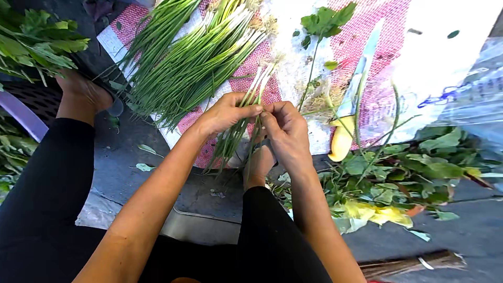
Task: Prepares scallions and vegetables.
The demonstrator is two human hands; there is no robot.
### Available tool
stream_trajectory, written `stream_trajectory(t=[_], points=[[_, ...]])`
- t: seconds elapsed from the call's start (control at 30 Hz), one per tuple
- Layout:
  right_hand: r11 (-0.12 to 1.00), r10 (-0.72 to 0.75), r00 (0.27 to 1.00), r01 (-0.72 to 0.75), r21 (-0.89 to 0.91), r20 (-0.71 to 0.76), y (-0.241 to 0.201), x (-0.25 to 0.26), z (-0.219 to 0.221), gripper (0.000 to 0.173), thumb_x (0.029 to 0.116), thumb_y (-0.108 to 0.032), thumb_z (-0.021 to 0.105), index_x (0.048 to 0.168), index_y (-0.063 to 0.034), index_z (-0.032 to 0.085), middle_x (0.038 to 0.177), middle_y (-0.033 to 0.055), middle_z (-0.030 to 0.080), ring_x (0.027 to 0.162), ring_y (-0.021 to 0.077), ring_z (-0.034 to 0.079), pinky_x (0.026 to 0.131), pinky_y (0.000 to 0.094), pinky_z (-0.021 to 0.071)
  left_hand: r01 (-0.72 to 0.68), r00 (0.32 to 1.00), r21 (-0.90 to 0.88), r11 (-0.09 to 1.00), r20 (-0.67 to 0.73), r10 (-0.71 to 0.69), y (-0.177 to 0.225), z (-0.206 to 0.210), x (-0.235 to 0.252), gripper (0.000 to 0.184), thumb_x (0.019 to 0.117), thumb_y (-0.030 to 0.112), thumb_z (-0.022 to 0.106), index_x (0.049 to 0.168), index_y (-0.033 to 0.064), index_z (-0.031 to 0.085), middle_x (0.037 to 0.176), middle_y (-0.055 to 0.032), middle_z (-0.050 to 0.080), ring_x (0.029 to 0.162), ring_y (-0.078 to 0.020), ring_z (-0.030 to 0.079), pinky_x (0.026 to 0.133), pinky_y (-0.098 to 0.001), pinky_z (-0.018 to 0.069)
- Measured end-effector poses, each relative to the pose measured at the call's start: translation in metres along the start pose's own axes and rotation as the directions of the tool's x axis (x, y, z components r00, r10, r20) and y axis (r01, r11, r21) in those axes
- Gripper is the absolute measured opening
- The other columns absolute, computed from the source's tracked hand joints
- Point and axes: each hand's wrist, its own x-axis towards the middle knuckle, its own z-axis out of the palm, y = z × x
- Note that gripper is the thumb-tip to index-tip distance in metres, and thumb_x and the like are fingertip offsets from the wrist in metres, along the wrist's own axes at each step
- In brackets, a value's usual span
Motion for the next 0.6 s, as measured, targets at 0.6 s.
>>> stream_trajectory(t=[0.6], points=[[0.968,-0.168,0.953,0.110,-0.227,-0.254,0.026,0.007,-0.136,0.015,0.1032,-0.031,0.061,0.111,-0.0196,0.067,0.082,-0.0106,0.061,0.058,-0.0012,0.051,0.052,0.0176,0.0455,0.056,0.916,0.007,0.998,0.397,-0.054,-0.019,-0.027,-0.020,0.025,0.1114,0.019,0.036,0.109,0.0049,0.056,0.078,0.0000,0.061,0.072,-0.0115,0.066,0.072,-0.0303,0.0603]])
